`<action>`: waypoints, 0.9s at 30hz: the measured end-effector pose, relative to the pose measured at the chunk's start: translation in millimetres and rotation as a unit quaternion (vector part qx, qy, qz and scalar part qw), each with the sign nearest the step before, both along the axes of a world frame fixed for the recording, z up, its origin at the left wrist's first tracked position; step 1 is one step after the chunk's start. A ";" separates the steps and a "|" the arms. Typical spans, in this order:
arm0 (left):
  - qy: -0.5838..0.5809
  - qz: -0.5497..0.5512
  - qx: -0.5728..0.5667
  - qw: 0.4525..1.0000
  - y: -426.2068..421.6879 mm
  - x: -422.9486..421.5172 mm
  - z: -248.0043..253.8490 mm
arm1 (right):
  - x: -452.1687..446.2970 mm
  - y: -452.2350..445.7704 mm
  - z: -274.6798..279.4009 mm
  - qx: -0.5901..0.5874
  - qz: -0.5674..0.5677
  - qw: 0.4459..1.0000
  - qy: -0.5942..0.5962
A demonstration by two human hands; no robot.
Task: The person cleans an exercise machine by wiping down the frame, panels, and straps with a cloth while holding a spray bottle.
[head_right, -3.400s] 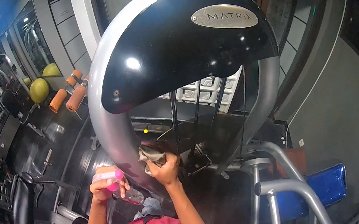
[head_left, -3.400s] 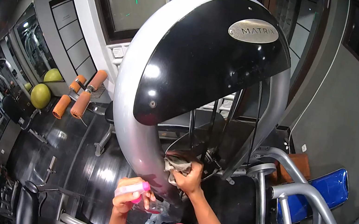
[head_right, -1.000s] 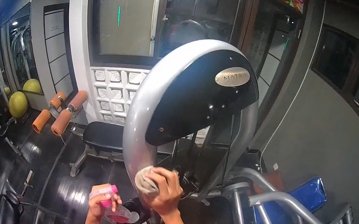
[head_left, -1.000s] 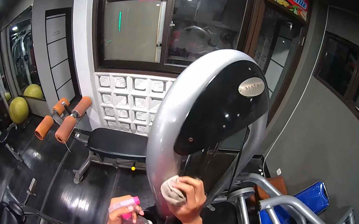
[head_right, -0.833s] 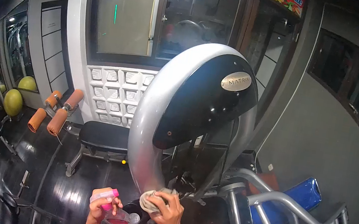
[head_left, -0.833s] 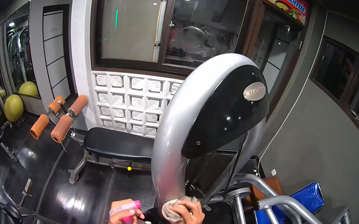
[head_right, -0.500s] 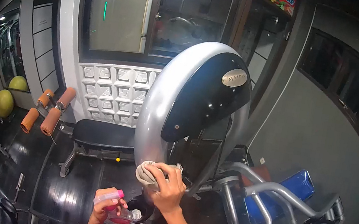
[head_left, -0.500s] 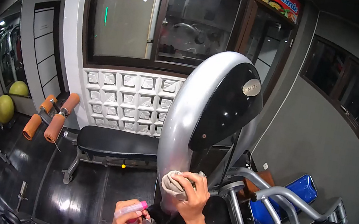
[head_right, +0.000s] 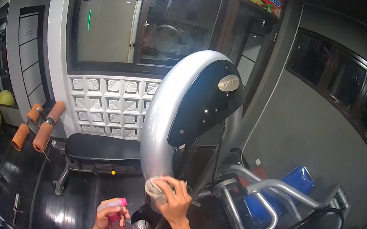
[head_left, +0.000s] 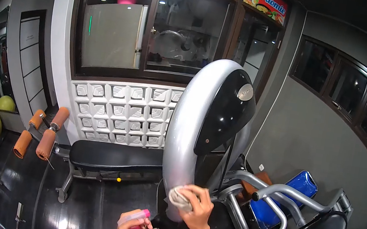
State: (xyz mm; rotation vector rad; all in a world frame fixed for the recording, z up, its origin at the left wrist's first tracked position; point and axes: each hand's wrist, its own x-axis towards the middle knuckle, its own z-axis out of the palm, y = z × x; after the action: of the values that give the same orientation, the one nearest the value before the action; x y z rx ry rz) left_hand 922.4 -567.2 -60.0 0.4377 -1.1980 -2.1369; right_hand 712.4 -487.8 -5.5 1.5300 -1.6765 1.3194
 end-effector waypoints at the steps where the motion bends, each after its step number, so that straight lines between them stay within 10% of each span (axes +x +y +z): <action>1: 0.007 0.009 0.033 0.999 1.4 -1.8 2.2 | -1.7 -7.7 13.2 -0.015 -0.008 1.000 0.004; 27: 0.028 0.073 -0.083 0.994 1.7 -53.6 48.6 | -35.6 6.5 -11.0 -0.031 0.094 0.991 -0.087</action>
State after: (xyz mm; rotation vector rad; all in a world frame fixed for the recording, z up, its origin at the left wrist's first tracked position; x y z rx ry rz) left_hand 868.7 -565.5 -11.4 0.3783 -1.2604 -1.8975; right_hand 676.7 -481.3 -16.4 1.6083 -1.6089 1.6282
